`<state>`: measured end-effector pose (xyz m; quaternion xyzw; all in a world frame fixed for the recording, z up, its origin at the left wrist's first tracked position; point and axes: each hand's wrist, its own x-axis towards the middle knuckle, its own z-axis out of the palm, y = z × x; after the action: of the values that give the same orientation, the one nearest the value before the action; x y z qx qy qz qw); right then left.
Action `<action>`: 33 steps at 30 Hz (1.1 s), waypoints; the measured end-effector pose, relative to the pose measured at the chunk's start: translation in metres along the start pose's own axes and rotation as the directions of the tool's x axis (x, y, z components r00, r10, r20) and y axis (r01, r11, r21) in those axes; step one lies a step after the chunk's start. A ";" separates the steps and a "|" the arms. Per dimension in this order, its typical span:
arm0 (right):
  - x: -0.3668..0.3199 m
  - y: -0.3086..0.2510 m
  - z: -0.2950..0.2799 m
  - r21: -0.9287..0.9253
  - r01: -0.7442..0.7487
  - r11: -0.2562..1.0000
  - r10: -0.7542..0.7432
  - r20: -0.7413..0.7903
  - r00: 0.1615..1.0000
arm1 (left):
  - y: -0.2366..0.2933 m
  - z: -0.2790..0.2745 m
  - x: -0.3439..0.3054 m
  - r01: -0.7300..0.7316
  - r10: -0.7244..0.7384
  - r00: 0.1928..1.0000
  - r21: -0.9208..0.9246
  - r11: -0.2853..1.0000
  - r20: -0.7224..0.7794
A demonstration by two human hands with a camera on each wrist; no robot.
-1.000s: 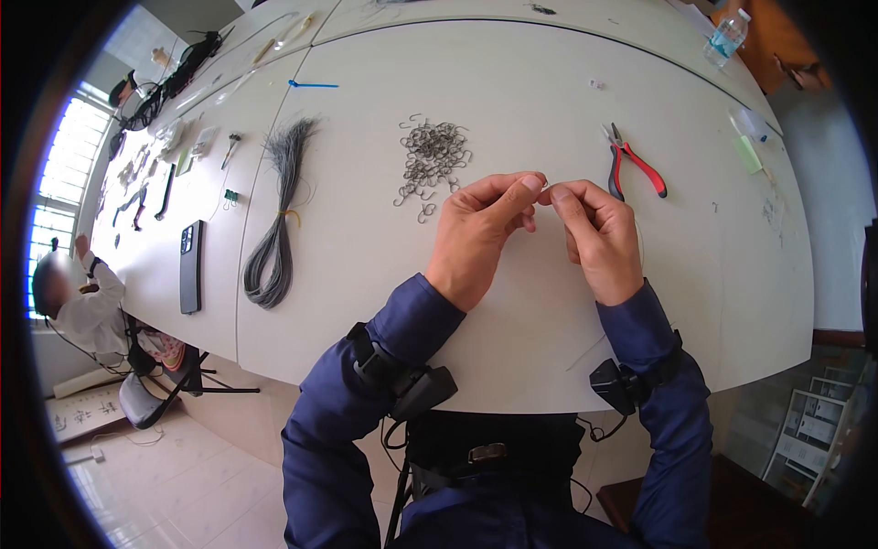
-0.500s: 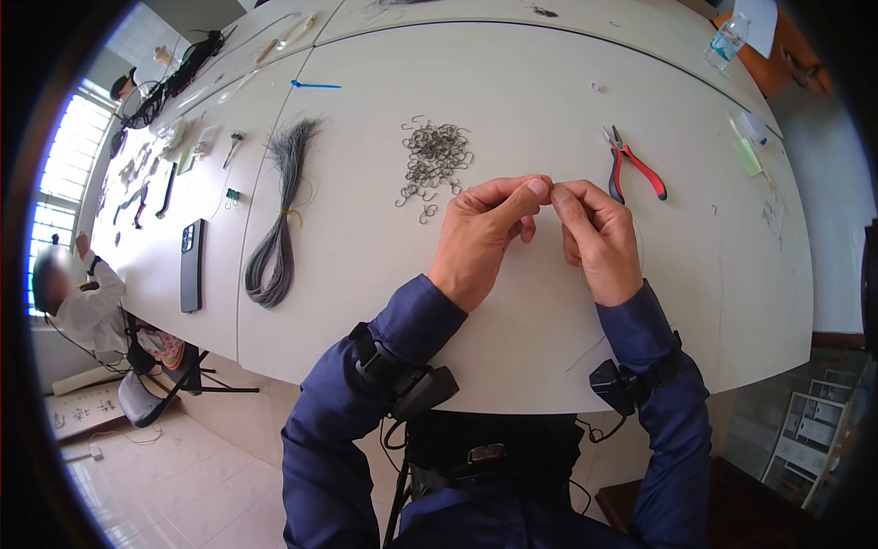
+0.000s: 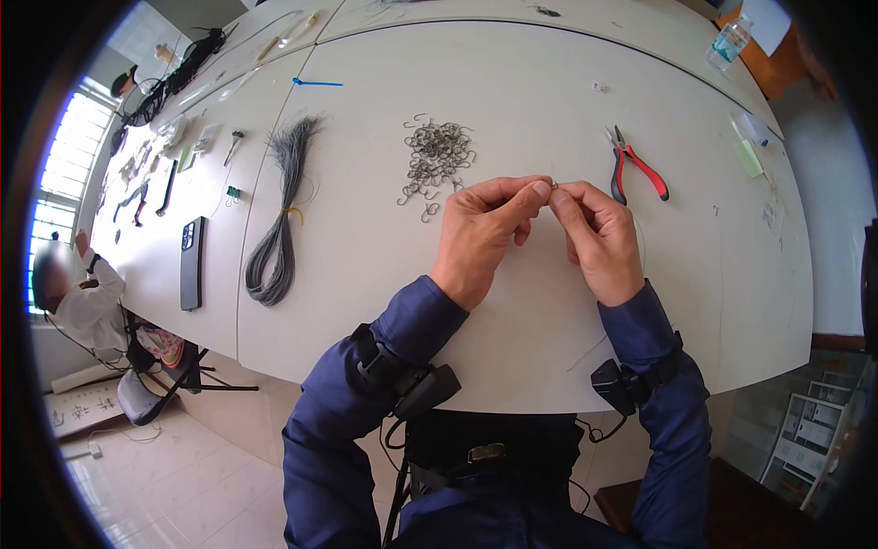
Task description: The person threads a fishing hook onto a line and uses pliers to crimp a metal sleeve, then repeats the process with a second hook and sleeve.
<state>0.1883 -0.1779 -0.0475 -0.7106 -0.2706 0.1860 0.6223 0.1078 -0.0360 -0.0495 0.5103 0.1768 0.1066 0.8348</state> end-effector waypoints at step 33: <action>-0.001 -0.013 -0.012 -0.345 0.011 0.938 0.011 0.061 0.998 | 0.016 -0.015 0.007 -0.263 0.190 0.964 0.540 0.799 0.188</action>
<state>0.1931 -0.1865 -0.0330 -0.8026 -0.3182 0.1574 0.4793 0.1081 -0.0142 -0.0426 0.7557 0.0857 0.1170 0.6387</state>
